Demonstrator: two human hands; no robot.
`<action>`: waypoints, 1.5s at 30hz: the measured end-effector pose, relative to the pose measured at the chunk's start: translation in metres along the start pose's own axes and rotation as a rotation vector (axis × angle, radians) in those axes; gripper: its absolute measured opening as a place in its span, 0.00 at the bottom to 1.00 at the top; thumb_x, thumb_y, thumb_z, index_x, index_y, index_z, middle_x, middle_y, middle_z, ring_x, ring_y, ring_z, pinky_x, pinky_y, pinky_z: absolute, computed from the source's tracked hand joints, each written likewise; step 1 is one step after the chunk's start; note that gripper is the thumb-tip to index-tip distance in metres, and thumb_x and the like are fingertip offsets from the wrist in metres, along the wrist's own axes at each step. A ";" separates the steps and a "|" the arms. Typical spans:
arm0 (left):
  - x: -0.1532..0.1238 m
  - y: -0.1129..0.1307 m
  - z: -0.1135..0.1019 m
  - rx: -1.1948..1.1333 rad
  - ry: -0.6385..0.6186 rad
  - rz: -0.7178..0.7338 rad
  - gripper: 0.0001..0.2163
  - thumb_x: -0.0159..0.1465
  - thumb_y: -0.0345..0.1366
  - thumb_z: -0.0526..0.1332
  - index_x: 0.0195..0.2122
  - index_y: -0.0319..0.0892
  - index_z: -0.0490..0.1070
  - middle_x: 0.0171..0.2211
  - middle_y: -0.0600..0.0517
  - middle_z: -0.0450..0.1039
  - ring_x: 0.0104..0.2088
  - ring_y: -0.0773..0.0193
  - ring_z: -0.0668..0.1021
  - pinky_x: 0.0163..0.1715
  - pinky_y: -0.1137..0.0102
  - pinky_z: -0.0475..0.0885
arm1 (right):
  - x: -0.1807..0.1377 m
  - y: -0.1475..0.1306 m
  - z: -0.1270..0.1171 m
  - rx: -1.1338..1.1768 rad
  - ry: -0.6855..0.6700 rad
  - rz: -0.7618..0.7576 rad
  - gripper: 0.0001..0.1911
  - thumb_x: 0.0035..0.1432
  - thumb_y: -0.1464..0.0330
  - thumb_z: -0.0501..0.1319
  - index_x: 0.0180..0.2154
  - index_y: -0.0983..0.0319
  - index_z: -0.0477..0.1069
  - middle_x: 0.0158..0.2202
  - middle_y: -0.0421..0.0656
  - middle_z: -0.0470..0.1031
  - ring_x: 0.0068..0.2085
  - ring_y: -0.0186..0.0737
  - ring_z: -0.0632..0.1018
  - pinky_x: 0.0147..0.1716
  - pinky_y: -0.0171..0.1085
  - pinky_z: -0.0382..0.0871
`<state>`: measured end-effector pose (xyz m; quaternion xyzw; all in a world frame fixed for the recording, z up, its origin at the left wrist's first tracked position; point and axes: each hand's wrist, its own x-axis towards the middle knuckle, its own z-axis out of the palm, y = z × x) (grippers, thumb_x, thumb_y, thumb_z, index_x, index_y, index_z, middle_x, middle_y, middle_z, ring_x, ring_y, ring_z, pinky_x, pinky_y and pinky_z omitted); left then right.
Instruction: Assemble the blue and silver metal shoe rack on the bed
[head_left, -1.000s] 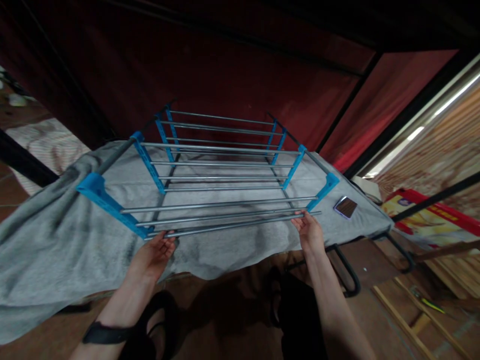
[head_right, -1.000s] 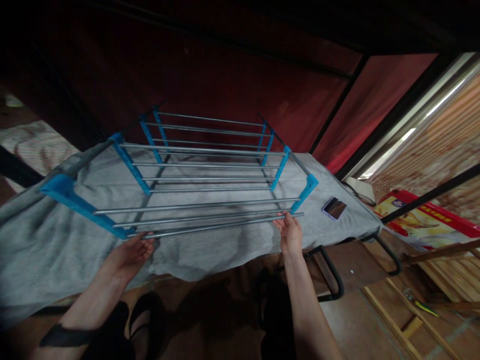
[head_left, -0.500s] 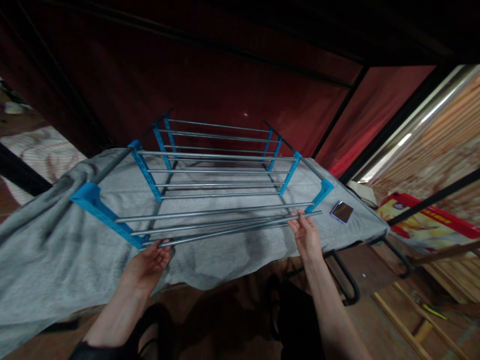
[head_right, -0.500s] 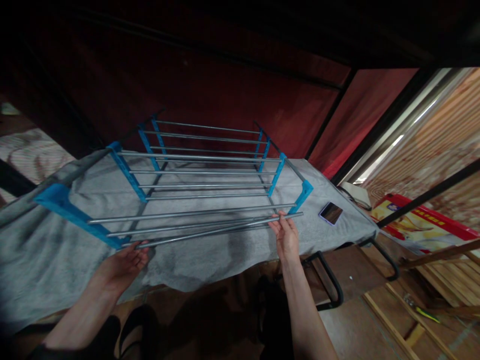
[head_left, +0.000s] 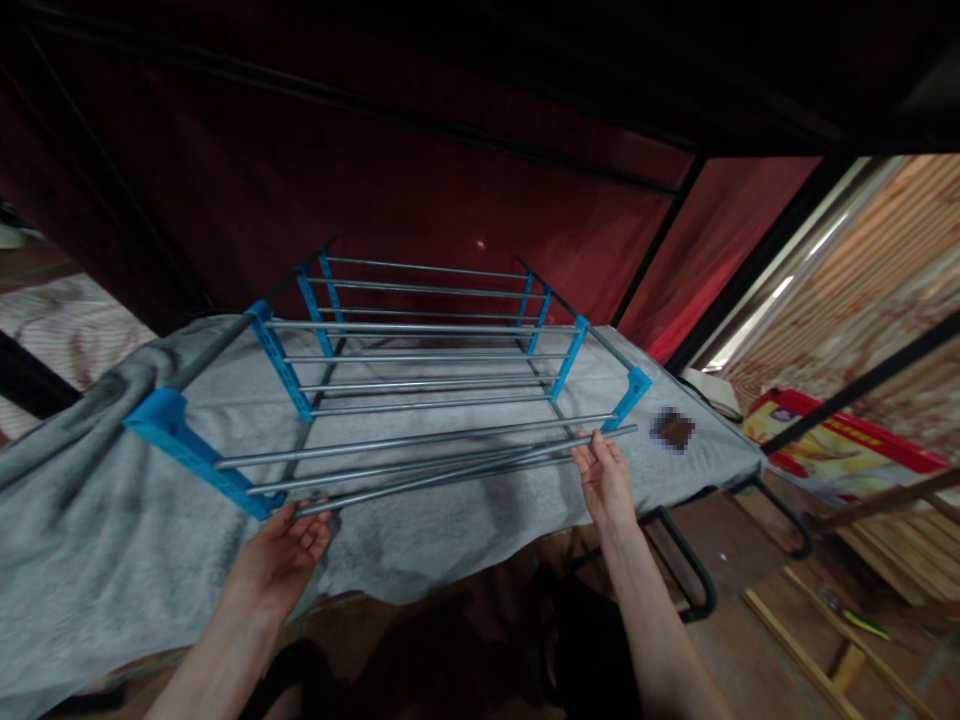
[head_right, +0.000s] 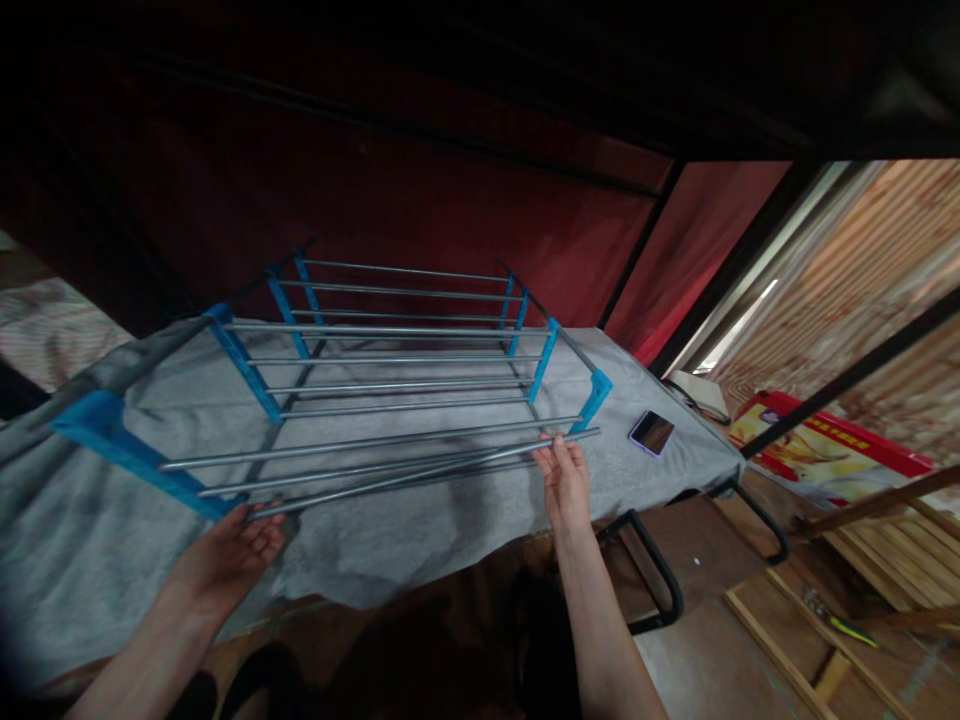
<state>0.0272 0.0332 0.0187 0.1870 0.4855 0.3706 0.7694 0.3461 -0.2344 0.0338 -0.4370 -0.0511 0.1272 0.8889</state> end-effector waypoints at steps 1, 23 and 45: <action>-0.001 0.000 0.000 -0.004 -0.005 -0.005 0.09 0.65 0.23 0.52 0.30 0.39 0.67 0.26 0.51 0.72 0.25 0.66 0.77 0.23 0.73 0.75 | 0.000 0.000 0.000 0.003 0.004 0.001 0.15 0.46 0.63 0.73 0.29 0.59 0.68 0.35 0.38 0.80 0.34 0.31 0.80 0.38 0.33 0.77; -0.012 0.013 -0.005 -0.078 -0.037 -0.003 0.08 0.61 0.22 0.53 0.30 0.40 0.68 0.27 0.50 0.73 0.24 0.66 0.77 0.22 0.73 0.76 | -0.014 -0.012 0.027 0.000 -0.106 -0.015 0.15 0.49 0.65 0.71 0.40 0.58 0.74 0.40 0.40 0.81 0.42 0.34 0.80 0.42 0.35 0.76; -0.030 -0.004 0.000 -0.119 -0.082 0.124 0.13 0.69 0.29 0.49 0.30 0.40 0.68 0.30 0.46 0.76 0.30 0.64 0.80 0.27 0.72 0.78 | 0.008 -0.021 0.054 0.087 -0.065 0.064 0.17 0.51 0.53 0.69 0.31 0.57 0.69 0.30 0.36 0.76 0.34 0.32 0.78 0.40 0.35 0.76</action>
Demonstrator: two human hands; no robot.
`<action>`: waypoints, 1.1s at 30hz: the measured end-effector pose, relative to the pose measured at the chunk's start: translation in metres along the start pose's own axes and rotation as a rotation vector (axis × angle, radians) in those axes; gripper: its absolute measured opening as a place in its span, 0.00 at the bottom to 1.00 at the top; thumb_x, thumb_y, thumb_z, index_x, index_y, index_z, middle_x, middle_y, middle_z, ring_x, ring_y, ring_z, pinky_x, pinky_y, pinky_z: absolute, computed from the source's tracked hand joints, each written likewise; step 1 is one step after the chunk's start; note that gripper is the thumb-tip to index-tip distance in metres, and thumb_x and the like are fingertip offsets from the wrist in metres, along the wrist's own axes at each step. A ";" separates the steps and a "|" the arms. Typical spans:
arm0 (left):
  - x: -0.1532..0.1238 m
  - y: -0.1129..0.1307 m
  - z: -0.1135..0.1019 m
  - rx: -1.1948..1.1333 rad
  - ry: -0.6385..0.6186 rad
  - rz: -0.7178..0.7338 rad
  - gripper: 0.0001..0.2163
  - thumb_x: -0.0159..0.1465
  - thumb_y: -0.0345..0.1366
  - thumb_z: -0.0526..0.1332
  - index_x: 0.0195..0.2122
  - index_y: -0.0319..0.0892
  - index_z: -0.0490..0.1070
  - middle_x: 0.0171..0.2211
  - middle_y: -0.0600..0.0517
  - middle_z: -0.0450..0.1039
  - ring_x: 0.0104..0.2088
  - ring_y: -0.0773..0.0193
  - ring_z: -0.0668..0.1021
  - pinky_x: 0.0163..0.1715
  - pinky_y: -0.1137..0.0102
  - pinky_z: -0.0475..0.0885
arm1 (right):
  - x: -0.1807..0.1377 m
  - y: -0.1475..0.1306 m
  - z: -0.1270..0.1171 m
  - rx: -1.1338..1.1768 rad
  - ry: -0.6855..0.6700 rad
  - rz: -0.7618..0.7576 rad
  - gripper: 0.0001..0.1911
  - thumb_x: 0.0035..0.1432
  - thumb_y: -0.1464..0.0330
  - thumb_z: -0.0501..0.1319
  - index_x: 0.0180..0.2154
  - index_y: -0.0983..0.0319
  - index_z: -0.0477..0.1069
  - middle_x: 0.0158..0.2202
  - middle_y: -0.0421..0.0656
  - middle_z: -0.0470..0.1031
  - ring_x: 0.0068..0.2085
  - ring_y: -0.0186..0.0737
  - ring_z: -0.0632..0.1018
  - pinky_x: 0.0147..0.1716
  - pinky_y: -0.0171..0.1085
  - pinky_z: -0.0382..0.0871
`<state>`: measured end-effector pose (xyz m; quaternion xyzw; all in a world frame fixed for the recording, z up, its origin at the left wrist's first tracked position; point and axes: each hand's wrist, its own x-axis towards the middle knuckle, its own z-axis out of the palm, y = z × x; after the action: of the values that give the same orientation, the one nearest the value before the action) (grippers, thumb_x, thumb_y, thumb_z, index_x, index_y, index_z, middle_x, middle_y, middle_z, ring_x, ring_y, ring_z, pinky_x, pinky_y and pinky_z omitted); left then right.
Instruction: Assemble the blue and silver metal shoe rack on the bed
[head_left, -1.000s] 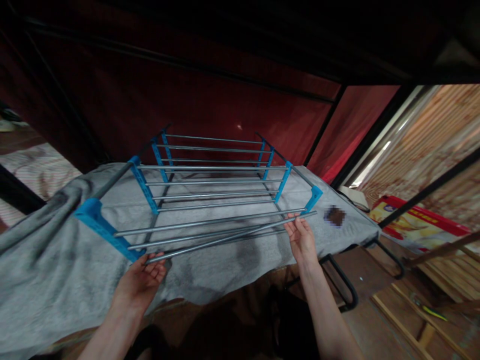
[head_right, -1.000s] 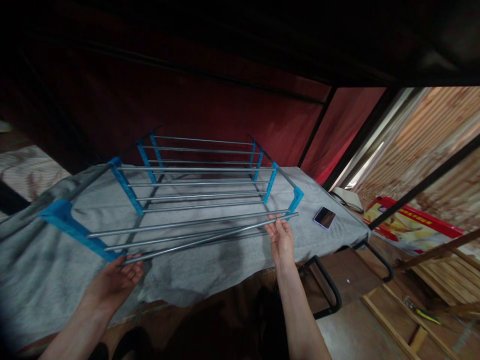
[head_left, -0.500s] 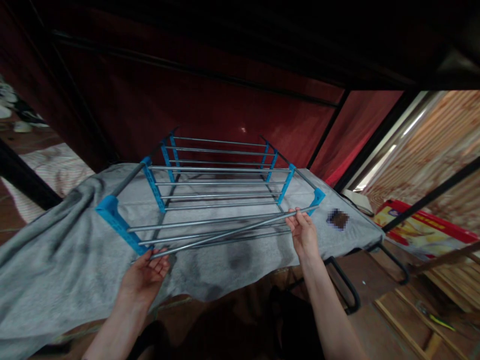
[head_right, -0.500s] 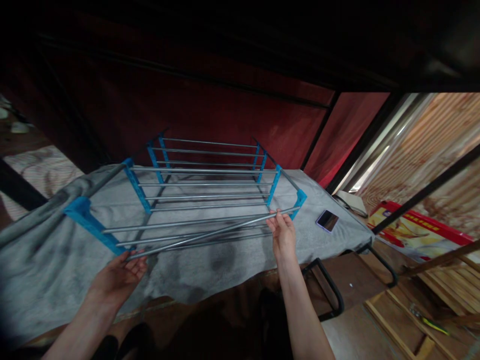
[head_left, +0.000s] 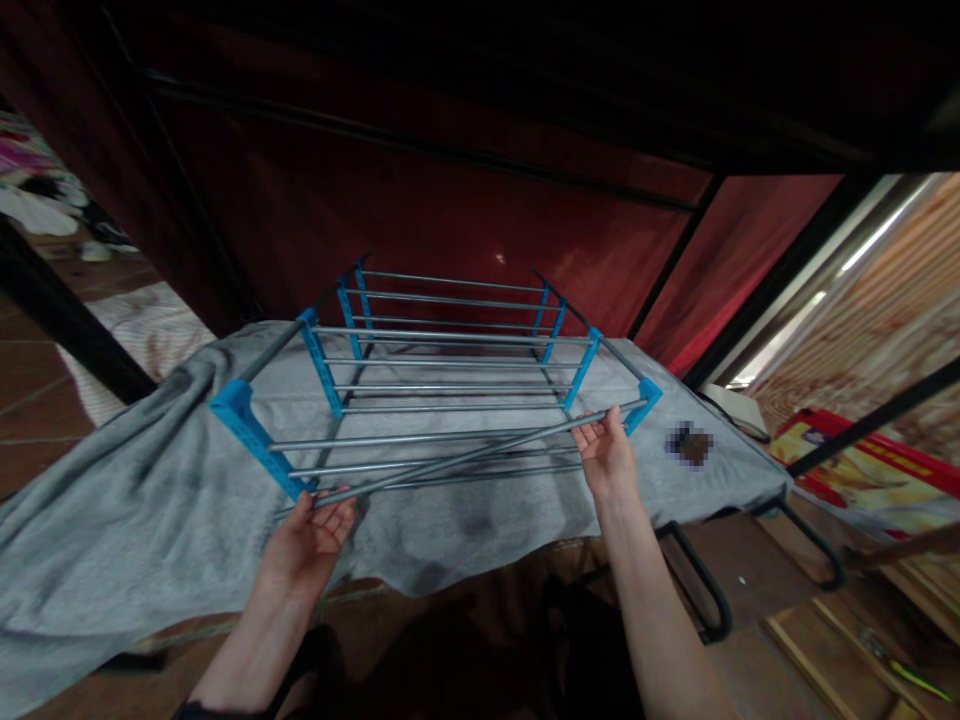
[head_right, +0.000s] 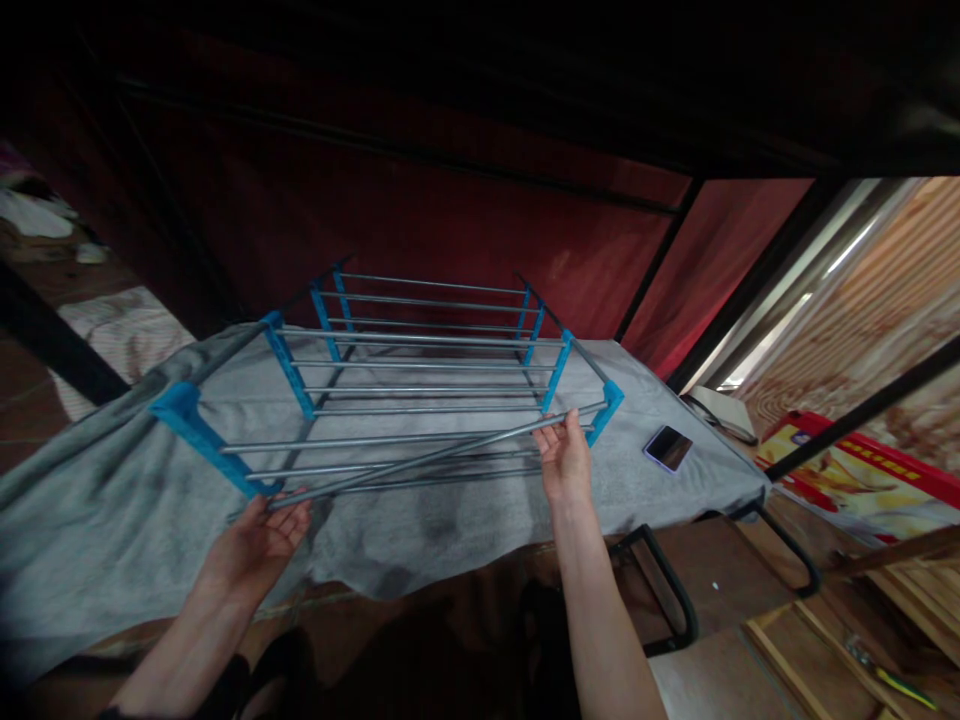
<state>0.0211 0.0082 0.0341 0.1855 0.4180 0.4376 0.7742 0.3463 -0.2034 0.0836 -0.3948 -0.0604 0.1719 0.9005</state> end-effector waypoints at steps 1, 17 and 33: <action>-0.001 -0.001 0.000 -0.008 -0.004 0.012 0.14 0.70 0.30 0.48 0.30 0.40 0.68 0.32 0.45 0.77 0.31 0.63 0.81 0.29 0.72 0.79 | -0.001 0.001 0.000 0.004 -0.017 0.004 0.18 0.52 0.50 0.66 0.32 0.58 0.70 0.30 0.37 0.77 0.35 0.33 0.79 0.42 0.37 0.76; 0.005 -0.006 0.004 0.041 -0.029 0.117 0.17 0.72 0.33 0.45 0.28 0.42 0.66 0.28 0.45 0.78 0.27 0.65 0.80 0.23 0.76 0.74 | -0.017 0.017 -0.017 0.152 -0.002 -0.031 0.22 0.60 0.48 0.57 0.28 0.59 0.68 0.25 0.36 0.72 0.29 0.33 0.75 0.38 0.39 0.74; 0.005 -0.009 0.010 0.040 -0.002 0.141 0.16 0.72 0.32 0.45 0.28 0.42 0.64 0.25 0.46 0.77 0.24 0.64 0.80 0.21 0.75 0.72 | -0.018 0.019 -0.019 0.159 0.011 -0.084 0.23 0.64 0.49 0.51 0.26 0.59 0.63 0.21 0.35 0.65 0.24 0.32 0.70 0.30 0.37 0.70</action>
<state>0.0355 0.0081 0.0317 0.2304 0.4119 0.4826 0.7378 0.3291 -0.2108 0.0576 -0.3203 -0.0583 0.1359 0.9357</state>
